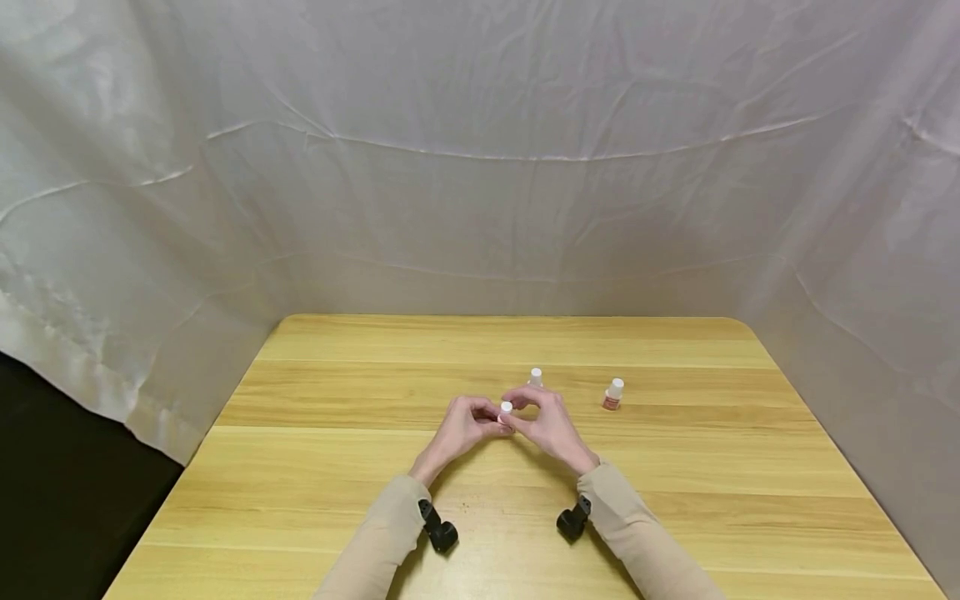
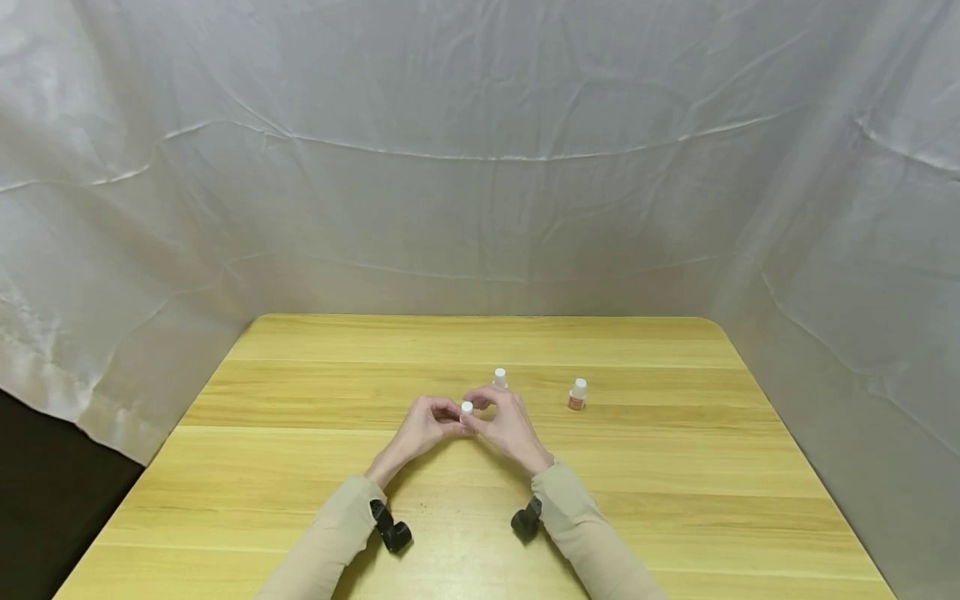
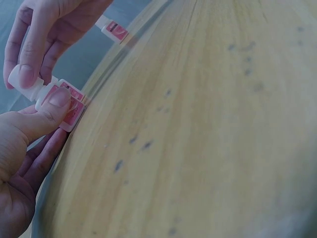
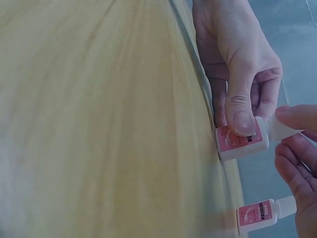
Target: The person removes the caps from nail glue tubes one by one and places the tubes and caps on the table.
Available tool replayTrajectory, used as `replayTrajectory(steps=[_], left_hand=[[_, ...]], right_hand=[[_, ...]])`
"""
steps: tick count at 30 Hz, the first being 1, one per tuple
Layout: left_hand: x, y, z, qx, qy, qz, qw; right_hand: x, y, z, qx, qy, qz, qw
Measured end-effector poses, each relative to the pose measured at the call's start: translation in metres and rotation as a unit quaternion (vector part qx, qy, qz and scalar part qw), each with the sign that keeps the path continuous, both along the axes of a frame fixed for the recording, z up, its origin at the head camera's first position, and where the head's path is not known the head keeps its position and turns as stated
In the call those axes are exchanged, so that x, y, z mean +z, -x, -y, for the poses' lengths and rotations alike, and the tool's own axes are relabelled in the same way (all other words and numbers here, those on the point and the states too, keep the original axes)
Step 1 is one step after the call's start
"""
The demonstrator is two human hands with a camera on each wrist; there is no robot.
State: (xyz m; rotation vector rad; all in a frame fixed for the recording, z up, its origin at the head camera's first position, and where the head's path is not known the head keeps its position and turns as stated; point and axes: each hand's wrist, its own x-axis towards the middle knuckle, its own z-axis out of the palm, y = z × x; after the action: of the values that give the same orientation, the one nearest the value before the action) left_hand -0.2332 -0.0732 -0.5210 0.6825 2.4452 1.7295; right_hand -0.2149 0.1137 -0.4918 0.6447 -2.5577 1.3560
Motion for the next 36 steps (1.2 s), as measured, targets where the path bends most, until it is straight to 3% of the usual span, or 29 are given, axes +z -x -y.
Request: replayTrajectory(steps=[12,26,36], left_hand=[[0.0015,-0.0005,0.0003,0.003,0.006,0.006,1.0000],[0.0000,-0.0001,-0.0001,0.004,-0.004,0.004,1.0000],[0.0001,-0.0002,0.0002,0.002,0.007,-0.002,1.0000]], right_hand=[[0.0020,-0.0019,-0.0021,0.035,0.004,-0.003,0.999],[0.0003,-0.0013,-0.0009,0.046,0.017,0.006,0.999],[-0.0006,-0.0011,0.0003,0.001,0.014,0.013,1.000]])
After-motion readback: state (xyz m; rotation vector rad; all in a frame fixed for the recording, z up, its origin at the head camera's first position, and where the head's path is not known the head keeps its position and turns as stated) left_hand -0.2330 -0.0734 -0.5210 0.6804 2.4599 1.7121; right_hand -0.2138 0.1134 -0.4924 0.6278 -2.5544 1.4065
